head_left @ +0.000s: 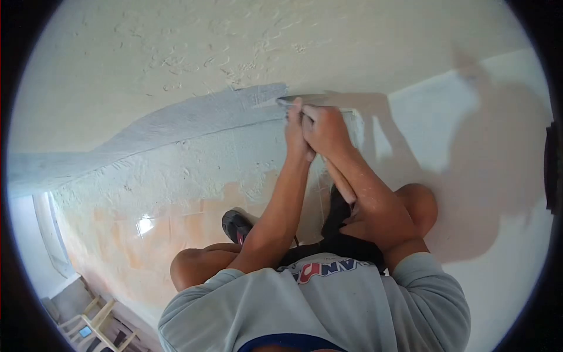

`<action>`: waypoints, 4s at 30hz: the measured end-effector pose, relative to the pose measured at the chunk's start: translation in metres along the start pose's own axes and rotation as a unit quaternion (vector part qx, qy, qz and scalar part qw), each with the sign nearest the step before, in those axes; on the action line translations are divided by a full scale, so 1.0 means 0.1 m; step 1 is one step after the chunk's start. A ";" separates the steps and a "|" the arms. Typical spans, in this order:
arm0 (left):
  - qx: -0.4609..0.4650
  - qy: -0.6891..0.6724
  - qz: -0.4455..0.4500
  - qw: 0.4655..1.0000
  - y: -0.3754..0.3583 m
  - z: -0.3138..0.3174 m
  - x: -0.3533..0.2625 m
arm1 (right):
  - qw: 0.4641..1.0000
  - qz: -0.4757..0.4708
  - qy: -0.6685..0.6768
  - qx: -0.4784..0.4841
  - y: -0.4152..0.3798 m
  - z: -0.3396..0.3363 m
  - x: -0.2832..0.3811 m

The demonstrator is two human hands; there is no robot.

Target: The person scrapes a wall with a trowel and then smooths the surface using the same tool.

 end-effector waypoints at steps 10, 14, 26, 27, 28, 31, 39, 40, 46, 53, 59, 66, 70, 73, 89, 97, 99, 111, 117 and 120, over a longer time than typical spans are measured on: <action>-0.087 0.061 0.071 0.992 -0.05 -0.07 0.02 | 0.999 0.008 0.035 -0.009 -0.01 -0.04 -0.14; -0.074 0.010 0.099 0.992 0.18 -0.60 -0.09 | 0.999 -0.017 0.043 -0.018 -0.01 0.37 -0.22; -0.081 -0.058 0.036 0.994 0.15 -0.83 -0.06 | 0.998 0.005 0.068 0.013 0.08 0.60 -0.23; -0.069 -0.052 0.045 0.995 0.15 -0.80 -0.09 | 0.998 0.014 0.056 0.012 0.07 0.55 -0.25; -0.063 -0.049 0.028 0.996 0.12 -0.73 -0.05 | 0.999 0.026 0.044 0.012 0.06 0.42 -0.21; -0.094 -0.057 0.001 0.994 0.10 -0.51 0.17 | 0.998 0.039 0.044 -0.008 0.00 0.10 -0.28; -0.054 -0.073 0.049 0.995 0.16 -0.88 -0.24 | 0.999 -0.010 0.040 0.017 0.14 0.78 -0.07; -0.019 -0.086 0.029 0.996 0.18 -0.95 -0.29 | 0.999 -0.009 0.043 0.012 0.15 0.76 -0.05; -0.092 -0.067 0.001 0.993 0.17 -0.67 0.07 | 0.999 -0.011 0.049 -0.017 0.04 0.32 -0.16; -0.056 -0.098 0.002 0.994 0.10 -0.25 0.29 | 0.999 0.023 0.033 -0.031 -0.02 -0.15 -0.17; 0.000 -0.095 0.039 0.995 0.23 -1.06 -0.27 | 0.998 -0.014 0.043 0.039 0.17 0.89 0.05; 0.025 -0.083 0.044 0.995 0.29 -1.07 -0.22 | 0.999 -0.038 0.033 0.013 0.15 0.81 0.03; -0.057 -0.100 0.007 0.993 0.17 -0.57 0.17 | 0.995 -0.003 0.085 -0.049 -0.02 0.23 -0.08; -0.061 -0.092 -0.014 0.994 0.12 -0.35 0.33 | 0.998 0.043 0.019 -0.029 -0.08 -0.06 -0.18; 0.025 -0.099 0.048 0.994 0.26 -1.15 -0.36 | 0.998 -0.031 0.041 0.020 0.19 1.00 0.10; -0.051 -0.115 0.010 0.992 0.14 -0.42 0.23 | 0.996 -0.028 0.060 -0.059 -0.01 0.12 -0.09; -0.048 -0.128 0.003 0.991 0.13 -0.32 0.28 | 0.998 0.004 0.026 -0.054 -0.07 -0.05 -0.09; 0.050 -0.104 -0.008 0.993 0.19 -0.49 0.22 | 0.999 -0.018 -0.012 -0.026 -0.04 0.13 -0.15; 0.125 -0.176 -0.006 0.976 0.11 -0.27 0.38 | 0.985 -0.071 -0.106 0.117 0.12 0.03 -0.13; 0.070 -0.174 -0.008 0.982 0.06 -0.22 0.47 | 0.955 -0.084 -0.184 0.215 0.20 -0.01 -0.18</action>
Point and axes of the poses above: each hand's wrist, its own y-axis towards the middle knuckle, its own z-axis out of the palm, x = y × z, the point moved 4 cm from there along y, towards the middle knuckle, and after that the axes turned 2 degrees about x, right-handed, at the moved point
